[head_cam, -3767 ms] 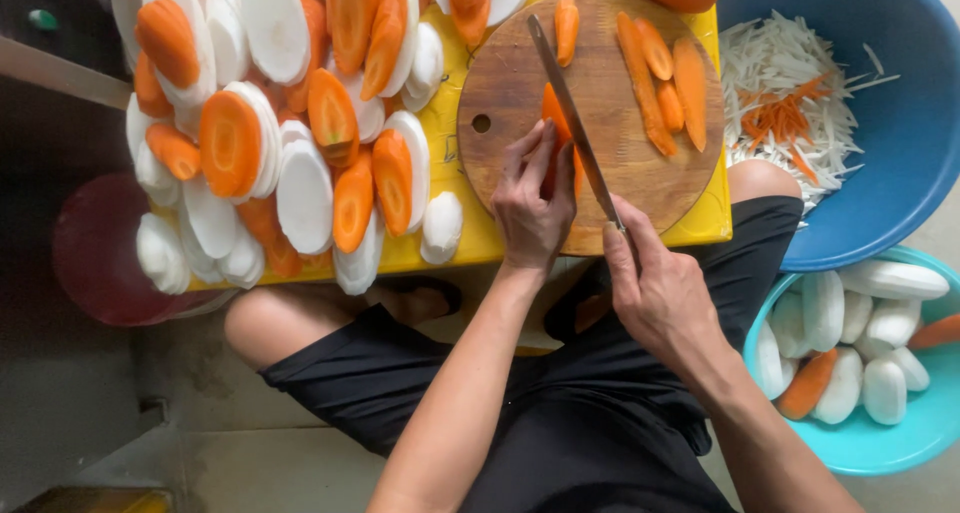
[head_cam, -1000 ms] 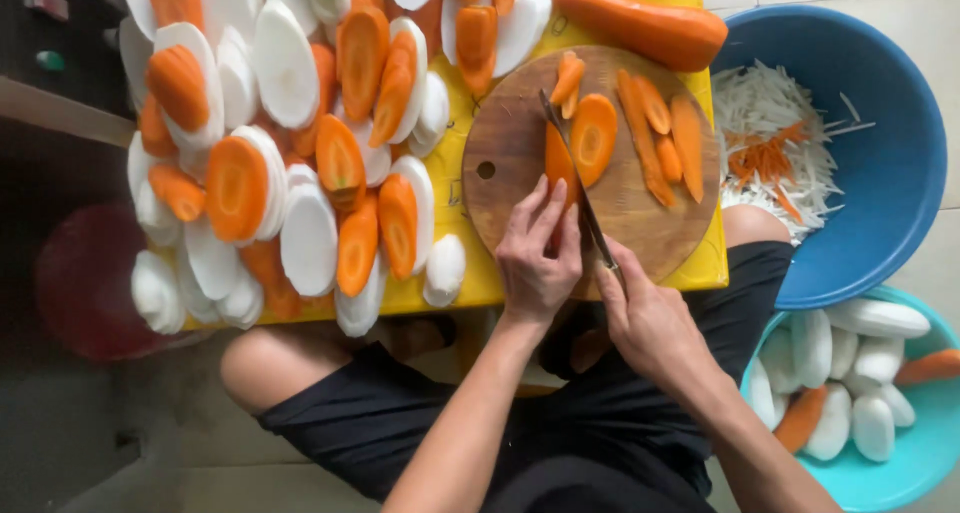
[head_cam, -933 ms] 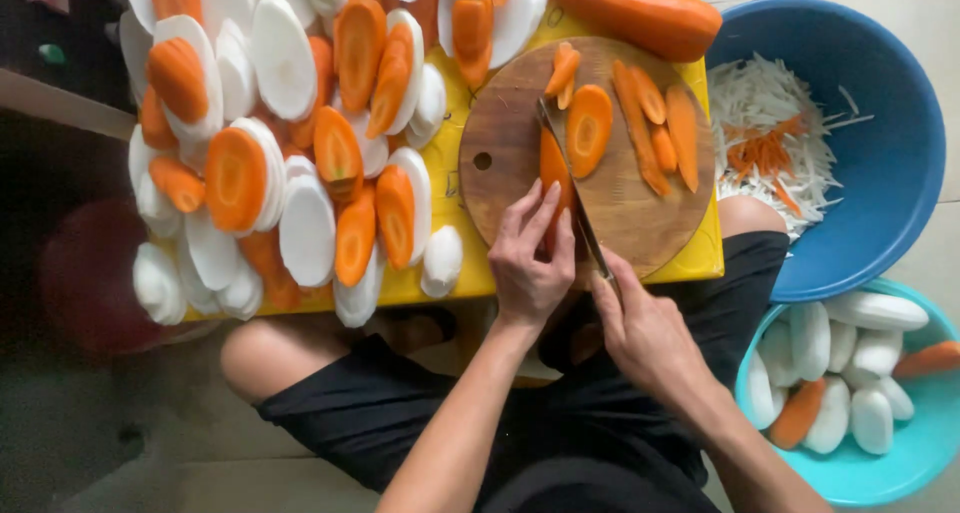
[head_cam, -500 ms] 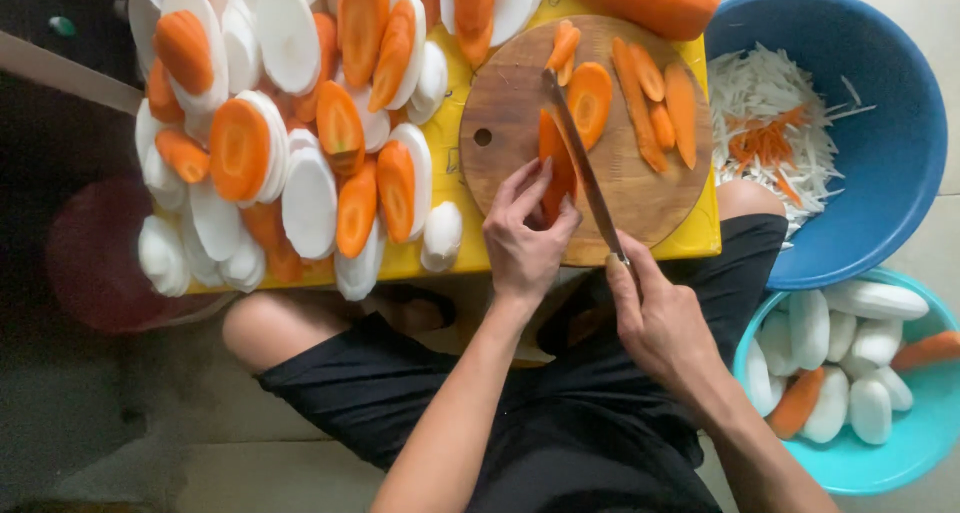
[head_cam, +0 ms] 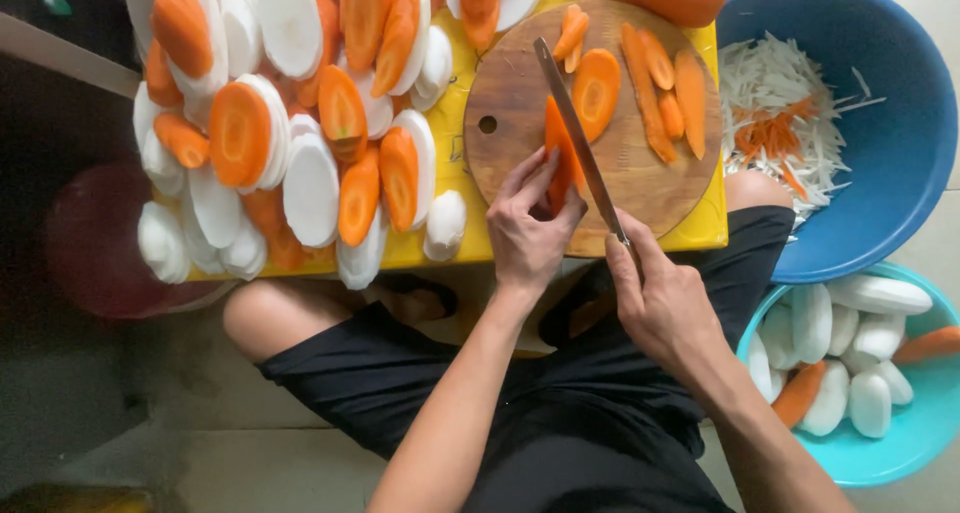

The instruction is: Slicing and julienning carrots and radishes on a wooden cutting board using a knife

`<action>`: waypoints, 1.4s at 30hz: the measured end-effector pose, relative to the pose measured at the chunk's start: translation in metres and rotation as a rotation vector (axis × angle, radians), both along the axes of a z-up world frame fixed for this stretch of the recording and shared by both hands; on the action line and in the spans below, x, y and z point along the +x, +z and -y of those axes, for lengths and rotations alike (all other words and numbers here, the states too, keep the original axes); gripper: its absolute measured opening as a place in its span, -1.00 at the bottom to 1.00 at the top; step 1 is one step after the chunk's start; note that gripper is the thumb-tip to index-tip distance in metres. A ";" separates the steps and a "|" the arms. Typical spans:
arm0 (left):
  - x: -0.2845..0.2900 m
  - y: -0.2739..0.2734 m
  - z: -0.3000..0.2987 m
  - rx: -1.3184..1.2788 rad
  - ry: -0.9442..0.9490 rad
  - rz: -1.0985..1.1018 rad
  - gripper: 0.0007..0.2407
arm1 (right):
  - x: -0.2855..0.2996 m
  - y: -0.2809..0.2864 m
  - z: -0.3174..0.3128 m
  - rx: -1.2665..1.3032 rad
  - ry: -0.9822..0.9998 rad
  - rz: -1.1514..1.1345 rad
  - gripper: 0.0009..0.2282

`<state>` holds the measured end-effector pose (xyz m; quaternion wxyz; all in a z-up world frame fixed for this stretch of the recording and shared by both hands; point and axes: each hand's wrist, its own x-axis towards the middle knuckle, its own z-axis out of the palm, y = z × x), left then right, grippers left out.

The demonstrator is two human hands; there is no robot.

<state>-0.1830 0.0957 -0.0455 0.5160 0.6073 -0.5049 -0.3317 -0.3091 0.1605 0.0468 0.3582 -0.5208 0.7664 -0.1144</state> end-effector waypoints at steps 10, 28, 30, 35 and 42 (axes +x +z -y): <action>0.000 -0.004 -0.001 -0.010 -0.023 -0.026 -0.61 | -0.006 0.005 -0.015 0.089 0.022 -0.016 -0.64; 0.003 0.007 0.000 -0.043 -0.026 -0.016 -0.64 | -0.006 -0.013 0.017 0.157 0.068 -0.024 -0.63; 0.003 0.005 0.001 -0.053 -0.023 -0.020 -0.64 | 0.000 -0.013 0.030 0.139 0.075 -0.024 -0.64; 0.004 0.000 0.000 -0.085 -0.044 0.002 -0.65 | 0.006 -0.008 0.042 0.117 0.091 0.030 -0.63; -0.001 -0.007 0.001 -0.119 -0.039 -0.008 -0.64 | -0.003 0.011 0.018 0.139 0.111 -0.003 -0.64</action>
